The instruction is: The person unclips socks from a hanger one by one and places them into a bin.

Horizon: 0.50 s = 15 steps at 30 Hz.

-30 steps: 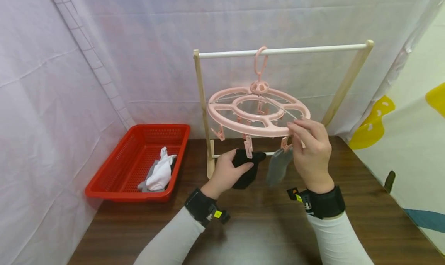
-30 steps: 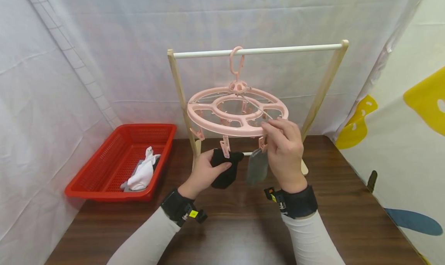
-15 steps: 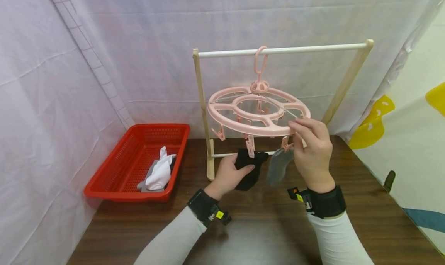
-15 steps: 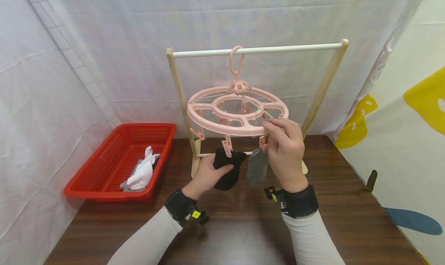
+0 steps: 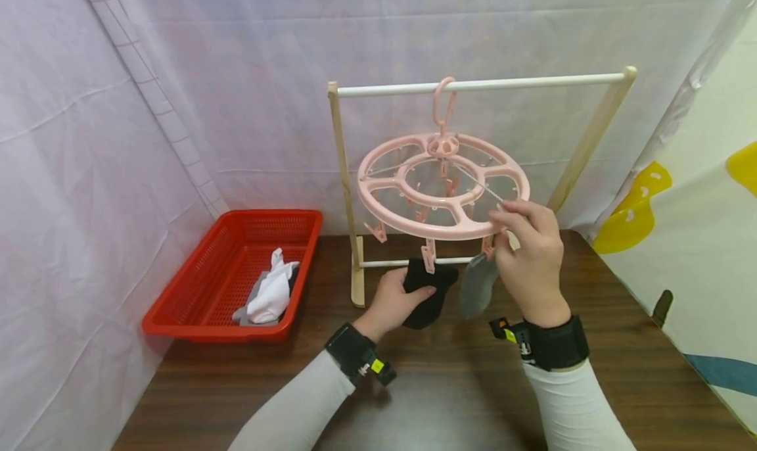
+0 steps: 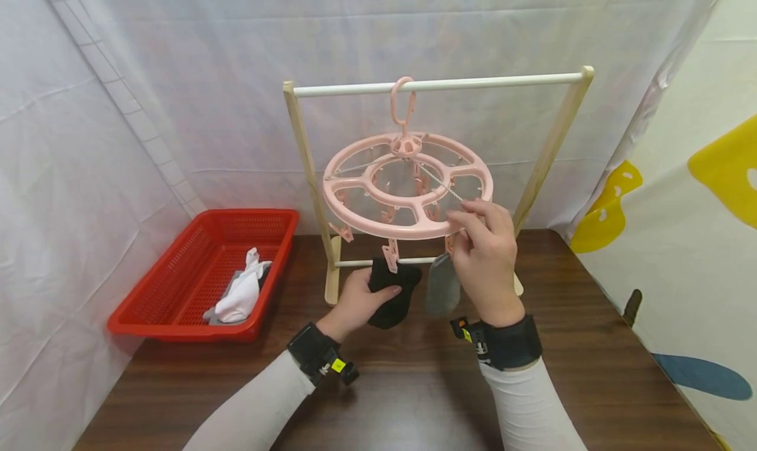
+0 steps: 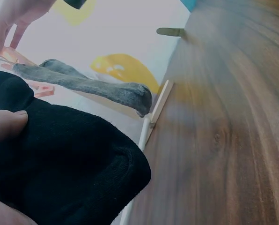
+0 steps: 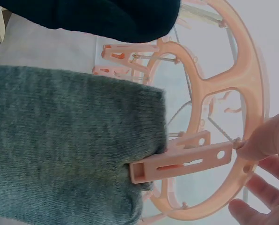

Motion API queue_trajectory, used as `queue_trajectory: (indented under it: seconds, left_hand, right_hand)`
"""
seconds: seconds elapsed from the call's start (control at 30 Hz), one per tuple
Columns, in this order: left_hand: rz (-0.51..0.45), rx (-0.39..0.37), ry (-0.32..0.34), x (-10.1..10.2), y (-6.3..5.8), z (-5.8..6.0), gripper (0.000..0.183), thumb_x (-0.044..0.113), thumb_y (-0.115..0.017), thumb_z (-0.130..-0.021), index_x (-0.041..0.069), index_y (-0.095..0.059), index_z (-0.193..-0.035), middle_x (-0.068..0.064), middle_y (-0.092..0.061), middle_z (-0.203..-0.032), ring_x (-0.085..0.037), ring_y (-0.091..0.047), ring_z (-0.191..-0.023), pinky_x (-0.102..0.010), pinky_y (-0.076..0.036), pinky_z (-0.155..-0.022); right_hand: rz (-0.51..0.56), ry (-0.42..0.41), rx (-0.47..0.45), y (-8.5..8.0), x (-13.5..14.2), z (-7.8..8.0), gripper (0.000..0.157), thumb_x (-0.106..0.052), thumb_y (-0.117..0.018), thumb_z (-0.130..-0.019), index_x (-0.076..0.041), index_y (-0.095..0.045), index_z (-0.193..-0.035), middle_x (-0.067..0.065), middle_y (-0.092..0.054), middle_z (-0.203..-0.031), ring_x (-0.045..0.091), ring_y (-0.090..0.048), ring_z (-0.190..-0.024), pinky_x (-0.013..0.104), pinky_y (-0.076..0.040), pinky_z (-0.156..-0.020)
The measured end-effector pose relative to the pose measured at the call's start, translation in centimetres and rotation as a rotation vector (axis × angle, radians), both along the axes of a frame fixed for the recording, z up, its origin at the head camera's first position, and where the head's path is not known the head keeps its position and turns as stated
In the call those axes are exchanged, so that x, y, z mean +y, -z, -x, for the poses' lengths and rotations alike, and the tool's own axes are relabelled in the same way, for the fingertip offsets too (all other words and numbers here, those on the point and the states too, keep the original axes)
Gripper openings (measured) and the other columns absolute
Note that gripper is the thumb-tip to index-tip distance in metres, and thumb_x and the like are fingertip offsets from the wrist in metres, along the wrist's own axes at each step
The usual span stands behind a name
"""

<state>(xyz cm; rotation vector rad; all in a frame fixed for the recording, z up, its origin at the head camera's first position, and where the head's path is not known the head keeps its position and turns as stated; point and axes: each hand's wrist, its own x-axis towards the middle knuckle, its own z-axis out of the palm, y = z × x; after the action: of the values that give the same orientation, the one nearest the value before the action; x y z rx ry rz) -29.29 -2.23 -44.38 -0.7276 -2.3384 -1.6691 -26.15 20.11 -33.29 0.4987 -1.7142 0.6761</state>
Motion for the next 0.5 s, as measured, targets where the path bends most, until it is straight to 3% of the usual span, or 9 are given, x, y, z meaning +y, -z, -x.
queue_trajectory:
  seconds: [0.3,0.5]
  left_hand:
    - [0.003,-0.019,-0.014,-0.2,0.3,0.4,0.03,0.031,-0.078,-0.08,0.01,-0.071,-0.101,-0.005,-0.075,-0.095,-0.014,-0.069,-0.086,-0.033,-0.055,-0.078]
    - [0.004,-0.029,-0.01,-0.2,0.3,0.4,0.026,0.029,-0.078,-0.08,0.011,-0.072,-0.097,-0.005,-0.075,-0.092,-0.014,-0.069,-0.083,-0.033,-0.056,-0.076]
  right_hand:
    - [-0.056,0.008,-0.089,-0.3,0.1,-0.6,0.028,0.008,-0.068,-0.074,-0.004,-0.075,-0.099,0.018,-0.066,-0.11,0.038,-0.056,-0.107,0.047,-0.043,-0.092]
    - [-0.129,-0.001,-0.13,-0.6,0.0,-1.2,0.035,0.003,-0.075,-0.069,-0.006,-0.074,-0.102,0.018,-0.063,-0.111,0.038,-0.053,-0.11,0.049,-0.041,-0.095]
